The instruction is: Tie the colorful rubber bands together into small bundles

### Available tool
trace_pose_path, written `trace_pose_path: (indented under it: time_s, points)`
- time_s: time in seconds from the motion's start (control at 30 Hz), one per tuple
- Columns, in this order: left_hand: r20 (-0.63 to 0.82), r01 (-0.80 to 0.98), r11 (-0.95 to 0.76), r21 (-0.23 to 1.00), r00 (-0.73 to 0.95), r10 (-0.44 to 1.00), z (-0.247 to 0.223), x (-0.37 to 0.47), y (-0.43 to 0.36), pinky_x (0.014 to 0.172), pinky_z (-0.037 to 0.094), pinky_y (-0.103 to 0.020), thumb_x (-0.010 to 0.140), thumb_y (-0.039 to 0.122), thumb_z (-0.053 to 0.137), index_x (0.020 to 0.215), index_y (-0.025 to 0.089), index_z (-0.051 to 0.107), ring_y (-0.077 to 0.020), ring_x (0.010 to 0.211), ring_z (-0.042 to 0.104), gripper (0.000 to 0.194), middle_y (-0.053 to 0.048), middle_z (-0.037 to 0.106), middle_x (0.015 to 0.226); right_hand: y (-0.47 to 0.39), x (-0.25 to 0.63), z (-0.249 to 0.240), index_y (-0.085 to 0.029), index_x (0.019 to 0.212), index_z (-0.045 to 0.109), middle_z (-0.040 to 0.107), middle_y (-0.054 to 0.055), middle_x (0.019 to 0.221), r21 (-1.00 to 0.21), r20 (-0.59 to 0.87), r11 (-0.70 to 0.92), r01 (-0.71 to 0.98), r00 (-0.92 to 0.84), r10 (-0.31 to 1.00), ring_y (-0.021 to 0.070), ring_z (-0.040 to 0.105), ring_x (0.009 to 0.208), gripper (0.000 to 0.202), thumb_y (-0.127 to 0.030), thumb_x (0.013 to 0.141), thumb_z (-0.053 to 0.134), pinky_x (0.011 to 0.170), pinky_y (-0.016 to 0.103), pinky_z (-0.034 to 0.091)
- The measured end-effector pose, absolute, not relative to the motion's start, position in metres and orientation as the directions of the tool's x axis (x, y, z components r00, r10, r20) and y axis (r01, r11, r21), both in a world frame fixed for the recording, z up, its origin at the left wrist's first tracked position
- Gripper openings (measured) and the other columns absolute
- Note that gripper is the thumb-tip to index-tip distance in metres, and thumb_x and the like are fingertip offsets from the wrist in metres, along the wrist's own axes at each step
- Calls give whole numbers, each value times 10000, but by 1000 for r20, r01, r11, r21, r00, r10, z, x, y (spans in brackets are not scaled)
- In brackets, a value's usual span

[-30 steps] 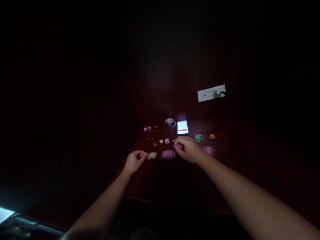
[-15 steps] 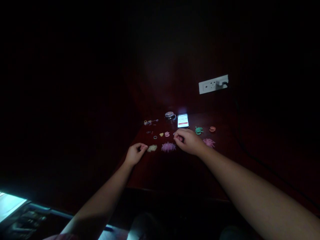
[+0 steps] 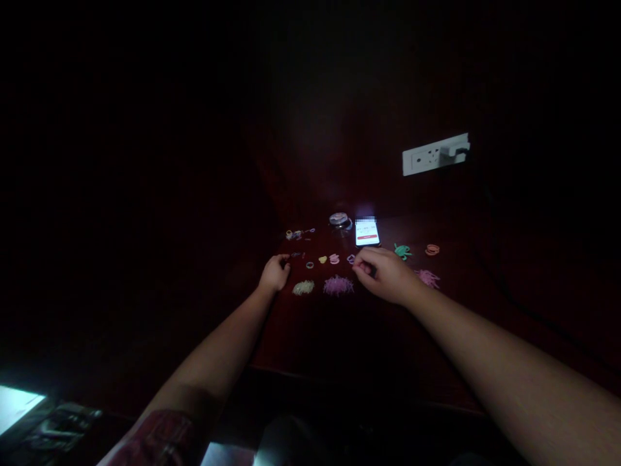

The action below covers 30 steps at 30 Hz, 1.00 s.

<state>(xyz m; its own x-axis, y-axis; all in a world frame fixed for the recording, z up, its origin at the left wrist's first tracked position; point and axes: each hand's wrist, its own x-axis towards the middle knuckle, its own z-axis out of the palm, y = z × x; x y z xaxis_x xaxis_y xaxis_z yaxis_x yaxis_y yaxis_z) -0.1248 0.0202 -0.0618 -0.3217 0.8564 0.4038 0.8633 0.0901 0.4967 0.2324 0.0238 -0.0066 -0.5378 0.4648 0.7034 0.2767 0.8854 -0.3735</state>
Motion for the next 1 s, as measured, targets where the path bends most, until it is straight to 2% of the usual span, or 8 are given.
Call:
trace_pose_path:
  time_s: [0.13, 0.3, 0.5, 0.77, 0.87, 0.93, 1.0]
  points:
    - [372, 870, 145, 472, -345, 862, -59, -132, 47, 1062, 401, -356, 849, 258, 597, 1094, 180, 696, -246, 1126, 593, 276, -123, 654, 1170, 27, 234, -7, -202, 769, 586, 605, 24, 697, -363, 683, 878, 313, -552, 479, 168, 567, 645, 94, -225, 853, 552, 620, 281, 427]
    - [336, 868, 159, 471, -343, 877, -62, -142, 66, 919, 474, -323, 861, 293, 582, 909, 201, 726, -213, 933, 641, 178, -89, 698, 1010, 31, 236, -7, -201, 789, 590, 613, 26, 714, -341, 674, 880, 329, -567, 473, 172, 572, 660, 79, -226, 856, 557, 639, 292, 426]
    - [391, 861, 115, 495, -339, 856, -63, -144, 65, 904, 475, -325, 903, 308, 531, 903, 164, 689, -207, 923, 639, 213, -107, 692, 1014, 30, 236, -7, -194, 806, 597, 610, 28, 727, -325, 671, 889, 323, -584, 457, 168, 566, 667, 81, -228, 868, 556, 644, 295, 424]
    - [514, 826, -72, 559, -278, 811, -48, -135, 46, 826, 502, -291, 917, 271, 523, 933, 148, 658, -179, 845, 659, 184, -73, 715, 923, 32, 237, -9, -190, 810, 601, 616, 35, 745, -318, 670, 881, 349, -575, 470, 172, 570, 680, 72, -215, 864, 561, 647, 304, 436]
    - [560, 808, -156, 569, -242, 792, -33, -120, 37, 832, 497, -273, 934, 275, 499, 980, 156, 648, -166, 872, 657, 196, -63, 710, 962, 33, 238, -10, -187, 825, 603, 624, 44, 775, -323, 682, 882, 343, -561, 469, 174, 581, 701, 51, -204, 860, 570, 653, 307, 455]
    - [595, 799, -215, 562, -209, 776, -22, -101, 30, 838, 491, -268, 940, 296, 499, 1006, 169, 644, -158, 878, 649, 203, -52, 704, 981, 33, 237, -10, -187, 863, 615, 635, 54, 815, -327, 696, 883, 337, -546, 467, 181, 594, 735, 36, -194, 857, 581, 672, 314, 474]
    - [663, 792, -357, 495, -79, 744, -12, -74, 21, 810, 492, -270, 926, 295, 535, 977, 175, 657, -155, 841, 642, 179, -45, 702, 955, 31, 234, -11, -187, 922, 634, 647, 64, 854, -326, 706, 887, 328, -539, 459, 189, 607, 772, 75, -190, 860, 592, 693, 323, 490]
